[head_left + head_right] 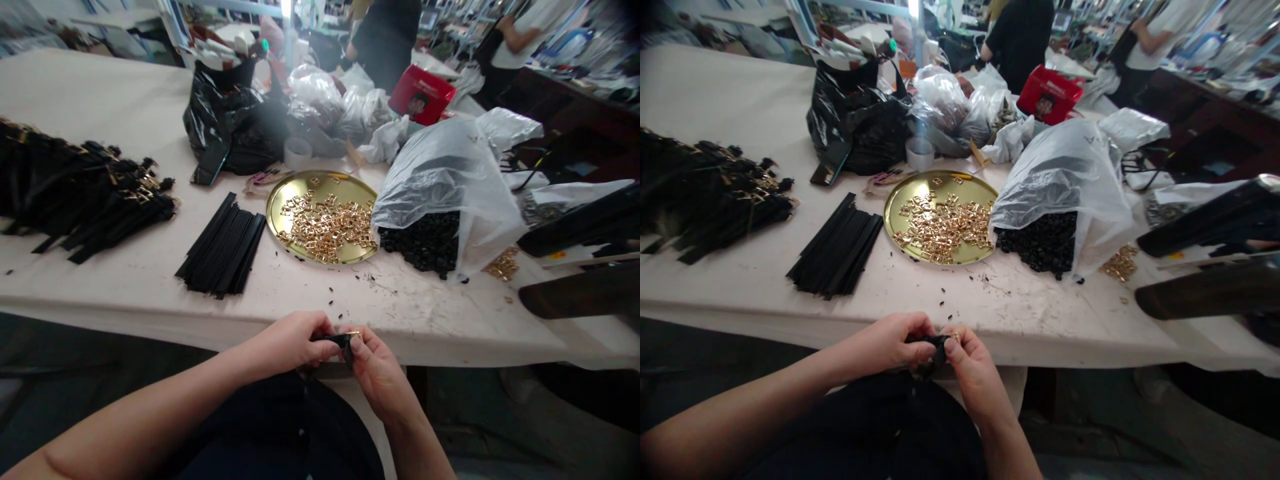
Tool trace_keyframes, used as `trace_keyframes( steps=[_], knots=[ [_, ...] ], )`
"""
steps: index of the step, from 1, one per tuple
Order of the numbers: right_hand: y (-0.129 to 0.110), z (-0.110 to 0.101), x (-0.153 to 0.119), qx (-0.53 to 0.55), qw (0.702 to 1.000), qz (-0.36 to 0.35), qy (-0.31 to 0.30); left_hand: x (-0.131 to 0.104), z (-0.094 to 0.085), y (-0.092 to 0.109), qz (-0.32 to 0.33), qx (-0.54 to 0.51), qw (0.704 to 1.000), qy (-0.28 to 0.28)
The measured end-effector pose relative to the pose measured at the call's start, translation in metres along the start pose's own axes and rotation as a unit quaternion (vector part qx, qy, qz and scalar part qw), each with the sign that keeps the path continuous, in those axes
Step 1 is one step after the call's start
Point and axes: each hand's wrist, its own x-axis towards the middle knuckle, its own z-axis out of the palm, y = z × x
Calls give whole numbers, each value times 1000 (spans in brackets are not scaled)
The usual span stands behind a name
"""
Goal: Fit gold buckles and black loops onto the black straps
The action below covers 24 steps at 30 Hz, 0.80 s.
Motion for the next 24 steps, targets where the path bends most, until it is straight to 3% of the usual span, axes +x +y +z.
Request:
trace_keyframes(
  steps=[4, 8, 14, 18, 24],
  knots=[
    [4, 2, -6, -81, 994, -53, 48, -12, 2, 3, -1, 30, 999, 16],
    [7, -2, -11, -59, 996, -43, 49, -20, 5, 1, 9, 78, 996, 37],
    [2, -6, -22, -52, 998, -27, 33, -22, 9, -7, -9, -76, 996, -55],
    [1, 1, -28, -80, 996, -31, 31, -23, 11, -8, -14, -105, 992, -62],
    [7, 10, -27, -204, 965, -97, 130, -26, 13, -3, 10, 4, 1000, -11]
  ],
)
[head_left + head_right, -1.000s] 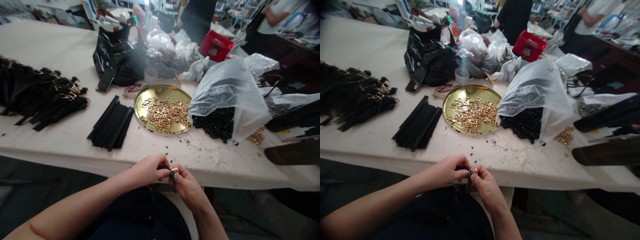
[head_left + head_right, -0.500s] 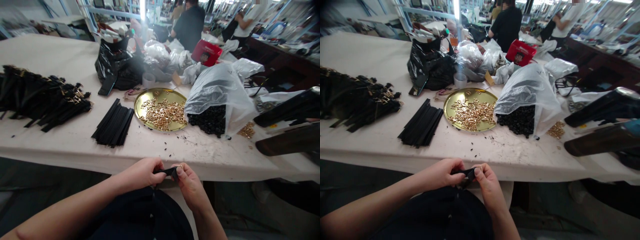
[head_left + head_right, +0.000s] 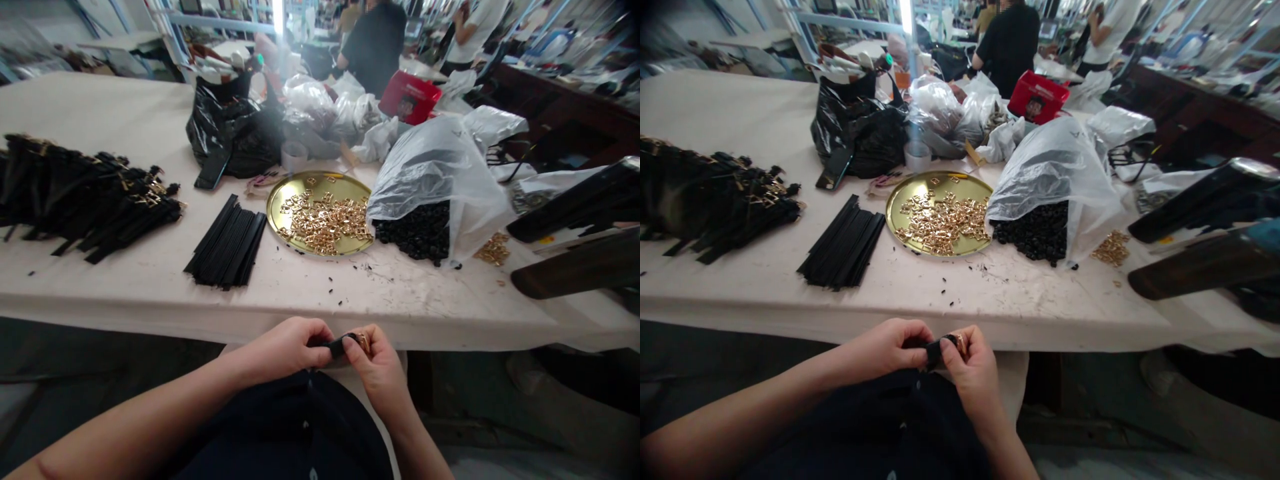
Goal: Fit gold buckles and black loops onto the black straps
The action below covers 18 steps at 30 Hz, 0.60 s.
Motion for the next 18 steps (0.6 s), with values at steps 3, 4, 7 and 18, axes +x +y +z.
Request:
trace_keyframes(
  steps=[3, 4, 7, 18],
  knots=[
    [8, 2, 2, -8, 1000, 0, 28, 2, -2, 0, -20, -28, 999, -32],
    [11, 2, 2, -9, 999, 4, 36, 3, -3, 0, -28, -45, 998, -45],
    [16, 2, 5, -10, 998, 7, 54, 7, -4, -3, -41, -68, 995, -57],
    [9, -5, 9, 30, 992, 103, -68, 9, -17, -7, -67, -156, 980, -105]
  ],
)
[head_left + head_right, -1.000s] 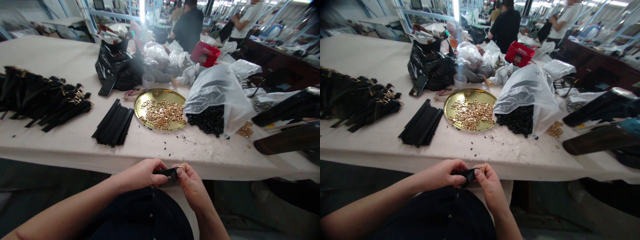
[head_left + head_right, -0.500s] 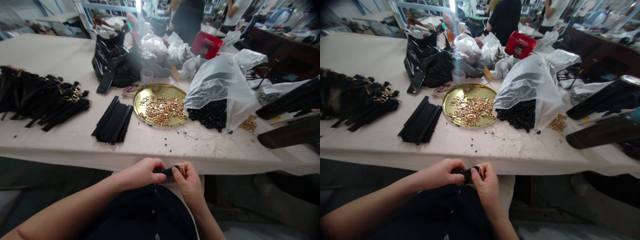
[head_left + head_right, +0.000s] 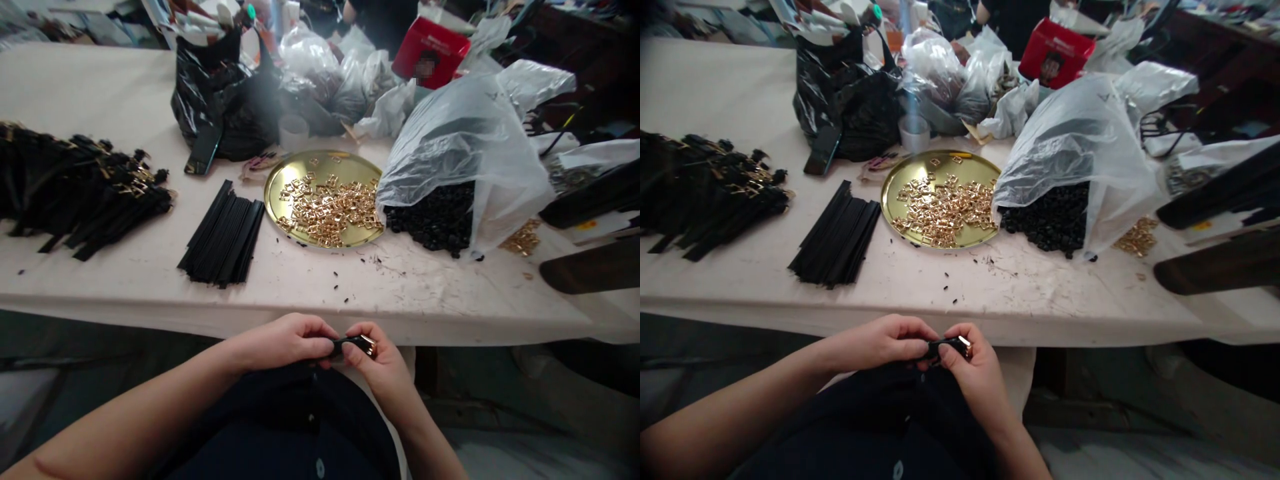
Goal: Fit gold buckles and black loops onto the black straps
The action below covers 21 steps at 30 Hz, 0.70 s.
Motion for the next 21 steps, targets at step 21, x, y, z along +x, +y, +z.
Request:
trace_keyframes(
  steps=[21],
  knots=[
    [-1, 11, -3, 266, 958, 92, -53, 4, 11, -19, -5, -355, 932, -78]
  ],
)
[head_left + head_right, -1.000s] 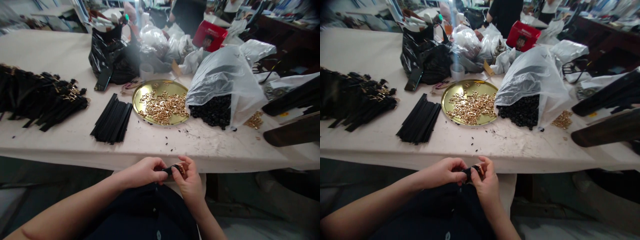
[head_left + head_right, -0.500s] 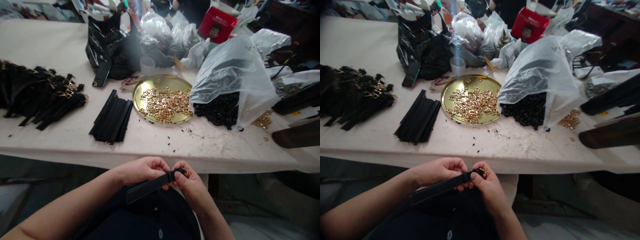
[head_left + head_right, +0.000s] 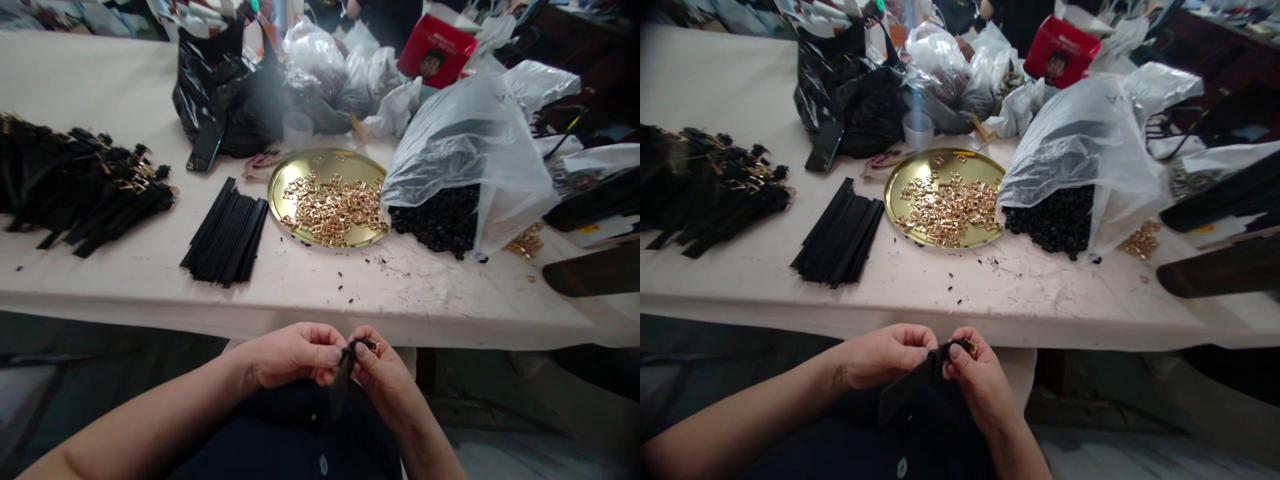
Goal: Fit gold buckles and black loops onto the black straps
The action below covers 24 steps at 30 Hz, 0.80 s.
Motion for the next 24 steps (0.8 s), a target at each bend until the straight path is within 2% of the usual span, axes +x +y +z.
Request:
trace_keyframes(
  steps=[3, 6, 11, 15, 20, 24],
  knots=[
    [3, 0, -3, 12, 1000, 8, -2, 2, 5, -1, 31, 30, 999, 15],
    [6, 1, -7, 40, 999, 11, -21, 5, 9, -3, 34, 24, 999, 14],
    [5, 6, -11, 73, 997, -7, -18, 7, 2, -9, 68, 42, 995, 56],
    [5, 6, -11, 27, 998, -45, 16, 5, -4, -9, 92, 66, 992, 59],
    [10, 1, -11, -42, 996, -69, 23, 3, 1, -7, 66, 122, 989, 57],
    [12, -5, -9, -94, 992, -73, 41, 6, -1, -11, 106, 187, 972, 92]
  ],
)
